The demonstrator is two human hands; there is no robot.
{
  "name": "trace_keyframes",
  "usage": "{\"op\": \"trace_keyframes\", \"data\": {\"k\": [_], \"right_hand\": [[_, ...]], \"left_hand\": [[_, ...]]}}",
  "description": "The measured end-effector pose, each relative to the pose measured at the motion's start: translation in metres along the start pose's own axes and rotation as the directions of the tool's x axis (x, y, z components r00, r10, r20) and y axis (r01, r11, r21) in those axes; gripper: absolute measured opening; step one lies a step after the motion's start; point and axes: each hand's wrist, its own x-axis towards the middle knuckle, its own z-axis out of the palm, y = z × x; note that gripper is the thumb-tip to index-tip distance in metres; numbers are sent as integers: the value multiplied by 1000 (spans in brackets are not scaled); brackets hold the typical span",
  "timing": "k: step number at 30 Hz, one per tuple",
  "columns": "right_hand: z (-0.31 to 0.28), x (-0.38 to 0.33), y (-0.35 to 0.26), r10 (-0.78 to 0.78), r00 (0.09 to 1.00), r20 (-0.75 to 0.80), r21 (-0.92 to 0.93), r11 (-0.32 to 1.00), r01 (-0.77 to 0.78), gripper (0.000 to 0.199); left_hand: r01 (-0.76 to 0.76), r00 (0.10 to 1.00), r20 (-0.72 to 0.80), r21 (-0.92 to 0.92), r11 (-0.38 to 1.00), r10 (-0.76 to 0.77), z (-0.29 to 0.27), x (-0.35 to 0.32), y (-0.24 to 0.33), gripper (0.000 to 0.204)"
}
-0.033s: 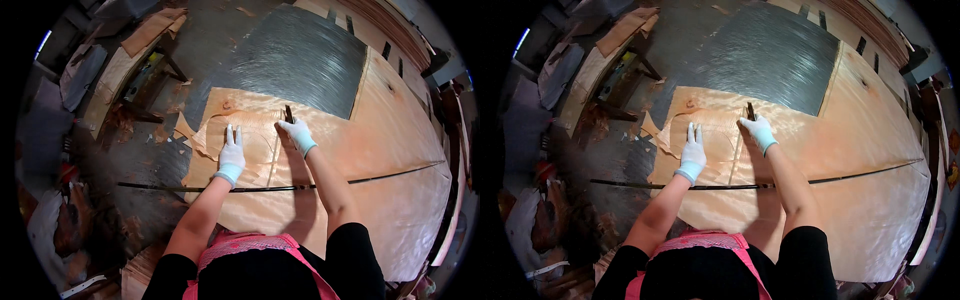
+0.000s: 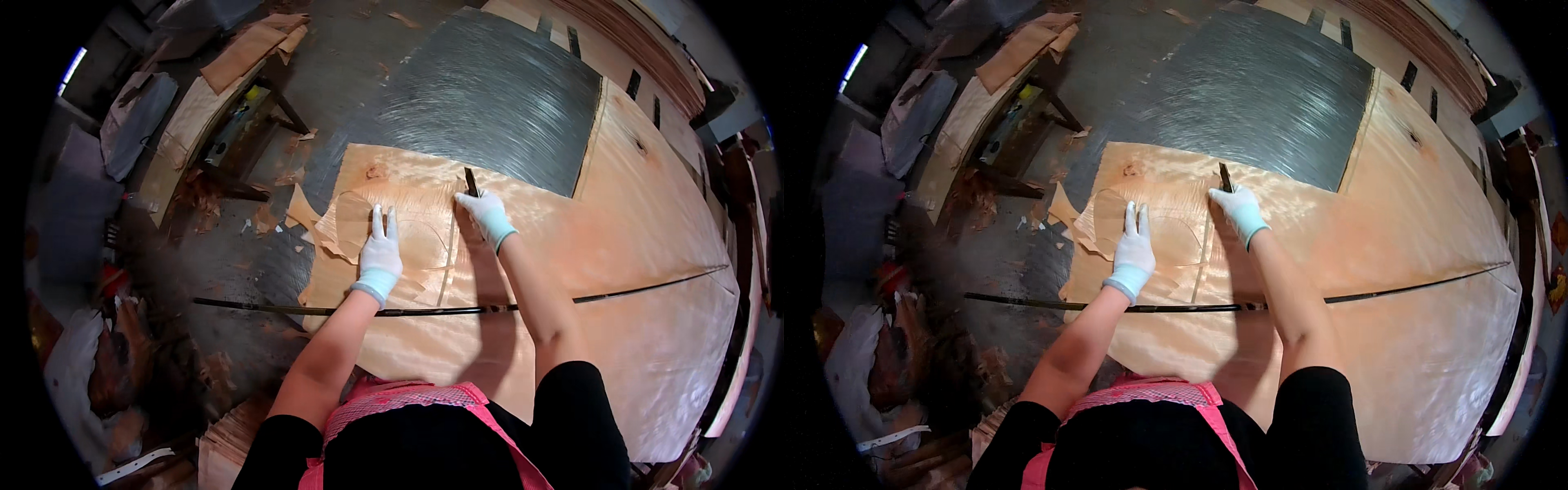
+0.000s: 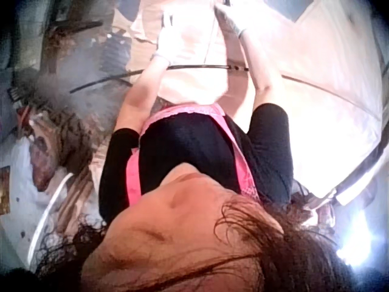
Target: The person handles large, thin sheets of wood veneer on a metal table, applying adhesive strips to repair cracks and then stacking the sheets on a nearby pile.
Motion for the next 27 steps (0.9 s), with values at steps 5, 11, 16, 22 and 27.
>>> {"op": "trace_keyframes", "data": {"k": [5, 11, 16, 22, 27], "right_hand": [[-19, 37, -22, -304, 893, -332, -81, 952, 294, 39], [19, -71, -16, -604, 751, 268, -206, 725, 657, 40], [56, -98, -4, -444, 708, 549, -522, 480, 705, 52], [48, -102, -7, -374, 746, 551, -521, 544, 658, 49], [58, -109, -9, -459, 717, 525, -473, 543, 694, 47]], "left_hand": [[34, 997, 66, -62, 998, -30, -16, 0, 9, 90], [75, 991, 120, -102, 992, -63, -25, -3, 7, 86], [21, 999, 36, -309, 951, -11, -26, -9, -5, 81], [-190, 979, -134, -288, 939, 156, -60, -62, -41, 71], [-158, 983, -119, -141, 977, 142, -37, -64, -87, 49]]}}
